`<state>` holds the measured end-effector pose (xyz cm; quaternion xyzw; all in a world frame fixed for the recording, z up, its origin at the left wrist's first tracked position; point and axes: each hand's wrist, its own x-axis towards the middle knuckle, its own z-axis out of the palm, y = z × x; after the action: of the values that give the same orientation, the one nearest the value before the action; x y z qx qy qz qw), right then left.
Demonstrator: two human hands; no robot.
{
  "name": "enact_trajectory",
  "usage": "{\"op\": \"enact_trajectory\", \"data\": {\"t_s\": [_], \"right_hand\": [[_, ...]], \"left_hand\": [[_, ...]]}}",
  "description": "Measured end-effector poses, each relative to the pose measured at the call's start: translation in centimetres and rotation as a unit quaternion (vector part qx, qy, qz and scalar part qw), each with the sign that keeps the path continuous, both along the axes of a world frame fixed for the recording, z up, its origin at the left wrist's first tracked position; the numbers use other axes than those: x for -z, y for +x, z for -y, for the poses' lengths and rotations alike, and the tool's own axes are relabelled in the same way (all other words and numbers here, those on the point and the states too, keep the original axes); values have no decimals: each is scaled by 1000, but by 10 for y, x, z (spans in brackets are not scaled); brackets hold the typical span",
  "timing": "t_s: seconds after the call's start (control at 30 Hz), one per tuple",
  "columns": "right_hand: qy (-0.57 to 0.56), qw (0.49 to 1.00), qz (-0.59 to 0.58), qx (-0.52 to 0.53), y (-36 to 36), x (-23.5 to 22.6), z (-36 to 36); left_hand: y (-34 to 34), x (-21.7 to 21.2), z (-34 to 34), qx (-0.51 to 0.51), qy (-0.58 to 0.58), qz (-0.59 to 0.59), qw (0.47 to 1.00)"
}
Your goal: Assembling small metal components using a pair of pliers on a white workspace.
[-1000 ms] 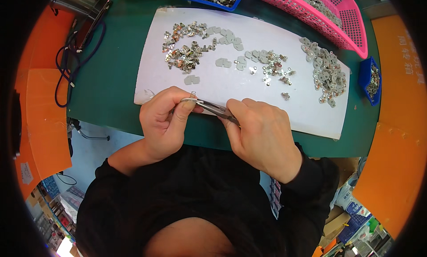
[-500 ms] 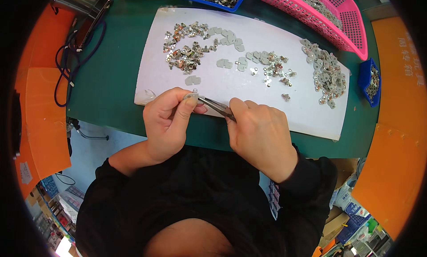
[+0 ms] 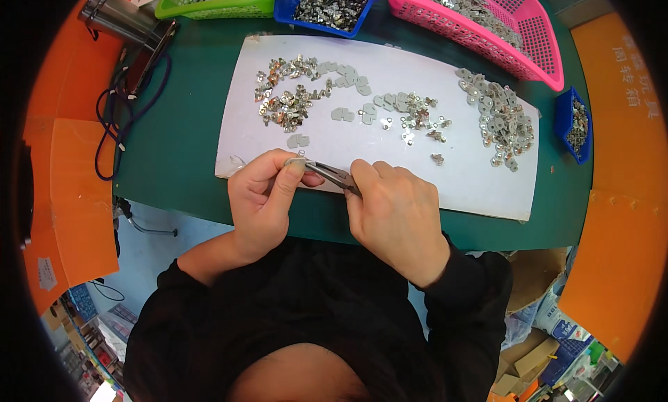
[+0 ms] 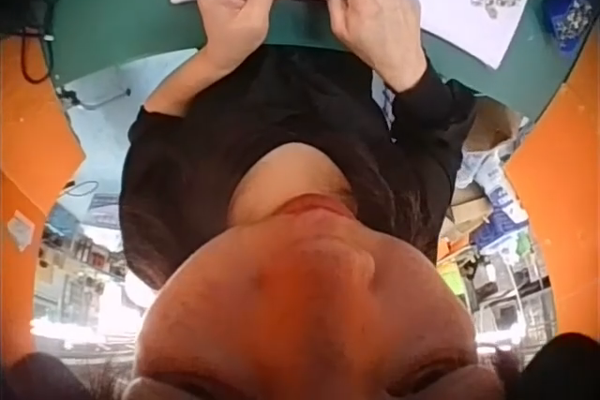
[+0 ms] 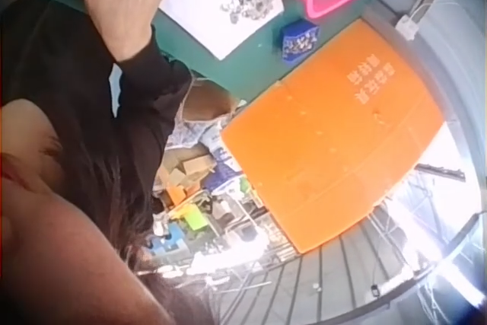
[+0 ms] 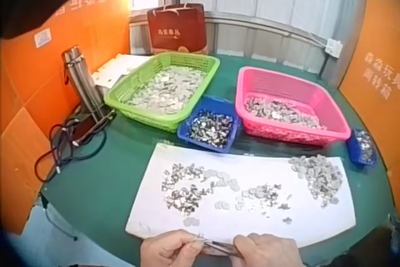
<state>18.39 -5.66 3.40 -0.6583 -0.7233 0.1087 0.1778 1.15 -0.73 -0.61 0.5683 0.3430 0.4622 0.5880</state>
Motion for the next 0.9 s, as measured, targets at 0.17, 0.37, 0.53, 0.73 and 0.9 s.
{"op": "enact_trajectory", "data": {"t_s": [0.17, 0.37, 0.53, 0.73, 0.9], "right_hand": [[7, 1000, -5, -10, 3, 5, 4], [29, 998, -62, 16, 4, 1, 13], [52, 993, -75, 69, 21, 3, 21], [133, 931, 31, 338, 100, 10, 43], [50, 905, 204, 369, 158, 16, 35]], "left_hand": [[-3, -4, 2, 27, 12, -61, 998], [6, -17, 7, 17, 11, -41, 999], [14, -18, 8, 80, 29, -48, 995], [23, -12, 23, 179, 73, -141, 971], [72, -37, 57, 403, 247, -154, 868]]}}
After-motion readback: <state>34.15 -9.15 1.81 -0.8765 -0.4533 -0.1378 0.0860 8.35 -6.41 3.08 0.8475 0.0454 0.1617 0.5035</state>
